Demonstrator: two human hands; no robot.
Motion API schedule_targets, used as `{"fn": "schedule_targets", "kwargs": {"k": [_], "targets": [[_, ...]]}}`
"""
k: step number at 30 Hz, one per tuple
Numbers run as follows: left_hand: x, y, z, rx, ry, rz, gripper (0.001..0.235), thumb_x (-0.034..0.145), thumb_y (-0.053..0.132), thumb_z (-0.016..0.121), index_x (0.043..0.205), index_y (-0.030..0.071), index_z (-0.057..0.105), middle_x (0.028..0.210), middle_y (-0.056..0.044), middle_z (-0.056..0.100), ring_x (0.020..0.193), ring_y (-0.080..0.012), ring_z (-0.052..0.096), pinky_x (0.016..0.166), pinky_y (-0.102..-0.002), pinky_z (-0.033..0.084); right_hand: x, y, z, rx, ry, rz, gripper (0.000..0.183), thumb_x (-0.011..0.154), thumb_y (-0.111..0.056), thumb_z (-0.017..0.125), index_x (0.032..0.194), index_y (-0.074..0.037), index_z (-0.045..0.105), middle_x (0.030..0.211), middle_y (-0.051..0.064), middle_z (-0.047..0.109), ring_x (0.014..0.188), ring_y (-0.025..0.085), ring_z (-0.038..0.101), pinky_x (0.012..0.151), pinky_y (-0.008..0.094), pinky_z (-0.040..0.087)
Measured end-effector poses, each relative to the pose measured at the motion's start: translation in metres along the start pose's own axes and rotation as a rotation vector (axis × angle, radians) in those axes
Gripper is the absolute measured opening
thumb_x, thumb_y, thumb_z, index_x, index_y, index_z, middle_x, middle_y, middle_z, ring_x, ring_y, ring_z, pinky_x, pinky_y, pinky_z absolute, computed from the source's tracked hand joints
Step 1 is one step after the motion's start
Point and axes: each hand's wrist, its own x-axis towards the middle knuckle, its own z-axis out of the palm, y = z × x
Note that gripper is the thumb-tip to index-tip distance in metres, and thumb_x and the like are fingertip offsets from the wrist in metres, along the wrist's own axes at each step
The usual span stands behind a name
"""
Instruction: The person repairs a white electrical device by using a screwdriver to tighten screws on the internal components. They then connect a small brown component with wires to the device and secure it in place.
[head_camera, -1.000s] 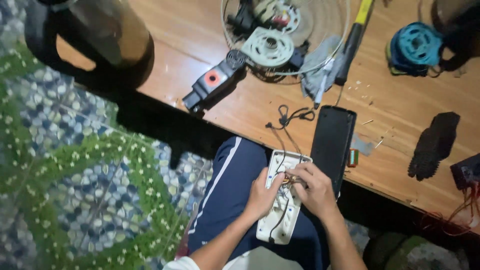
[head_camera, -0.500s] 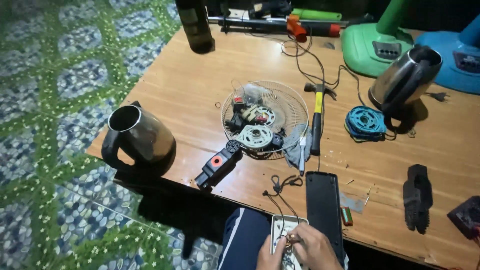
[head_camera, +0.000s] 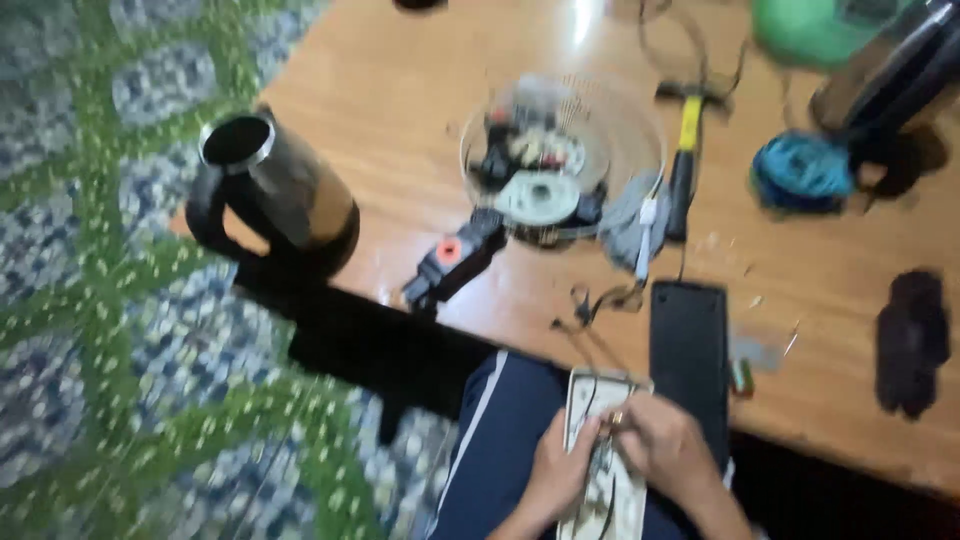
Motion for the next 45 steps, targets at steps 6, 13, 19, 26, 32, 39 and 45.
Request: {"fn": "schedule_targets", "kwargs": {"k": [6, 13, 19, 26, 32, 39, 45], "targets": [[-0.01, 0.022, -0.008, 0.026, -0.049, -0.063, 0.04, 0.102, 0.048, 0.051, 0.093, 0.01, 0.051, 0.091, -0.007, 0.061, 0.091, -0.0185, 0.057, 0.082, -0.037, 0.042, 0.005, -0.023, -0.011, -0.069, 0.007, 0.028, 0.014, 0.078, -0.003, 0.071, 0.087, -0.011, 0.065, 0.082, 0.002, 0.063, 0.074, 0.022, 0.064, 0.067, 0.032, 0.048], [-0.012, 0.011, -0.008, -0.079, -0.001, -0.087, 0.04, 0.1, 0.041, 0.068, 0.092, 0.004, 0.057, 0.079, -0.022, 0.064, 0.08, -0.0303, 0.062, 0.074, -0.046, 0.049, 0.025, -0.055, -0.022, -0.003, 0.098, 0.221, 0.02, 0.079, -0.01, 0.085, 0.096, -0.013, 0.076, 0.081, 0.004, 0.073, 0.066, 0.026, 0.069, 0.058, 0.033, 0.056], [-0.011, 0.006, -0.007, -0.062, 0.003, -0.081, 0.044, 0.099, 0.047, 0.067, 0.091, 0.005, 0.056, 0.079, -0.025, 0.064, 0.078, -0.0383, 0.064, 0.073, -0.048, 0.05, 0.026, -0.072, -0.036, 0.038, 0.051, 0.261, 0.023, 0.081, -0.009, 0.084, 0.103, -0.008, 0.077, 0.088, 0.009, 0.077, 0.061, 0.026, 0.068, 0.053, 0.035, 0.055], [-0.016, 0.031, -0.011, -0.028, -0.063, -0.137, 0.043, 0.1, 0.05, 0.056, 0.084, 0.013, 0.039, 0.078, 0.0, 0.046, 0.075, -0.0141, 0.041, 0.071, -0.035, 0.037, 0.014, -0.071, -0.053, -0.006, 0.062, 0.071, 0.023, 0.091, -0.005, 0.071, 0.113, 0.002, 0.071, 0.109, 0.017, 0.072, 0.098, 0.025, 0.07, 0.089, 0.033, 0.055], [-0.016, 0.03, -0.01, -0.038, -0.026, -0.148, 0.037, 0.095, 0.047, 0.062, 0.088, 0.011, 0.056, 0.09, -0.004, 0.068, 0.085, -0.0166, 0.061, 0.077, -0.036, 0.048, 0.001, -0.091, -0.075, -0.083, 0.147, 0.229, 0.011, 0.101, -0.002, 0.066, 0.108, -0.001, 0.075, 0.113, 0.013, 0.073, 0.097, 0.023, 0.069, 0.083, 0.033, 0.051], [-0.012, 0.015, -0.004, 0.031, 0.003, -0.105, 0.053, 0.094, 0.057, 0.059, 0.076, 0.013, 0.037, 0.072, -0.001, 0.043, 0.071, -0.0158, 0.04, 0.068, -0.038, 0.035, -0.014, -0.104, -0.091, -0.081, 0.212, 0.168, 0.018, 0.111, -0.004, 0.058, 0.121, 0.005, 0.071, 0.123, 0.026, 0.065, 0.116, 0.035, 0.065, 0.103, 0.043, 0.049], [-0.015, 0.025, -0.007, 0.02, -0.003, -0.12, 0.046, 0.094, 0.055, 0.057, 0.083, 0.01, 0.051, 0.082, -0.005, 0.064, 0.079, -0.02, 0.058, 0.076, -0.038, 0.044, -0.023, -0.109, -0.098, -0.088, 0.309, 0.151, 0.018, 0.109, 0.004, 0.067, 0.123, 0.014, 0.071, 0.117, 0.031, 0.069, 0.106, 0.038, 0.067, 0.095, 0.043, 0.051]]}}
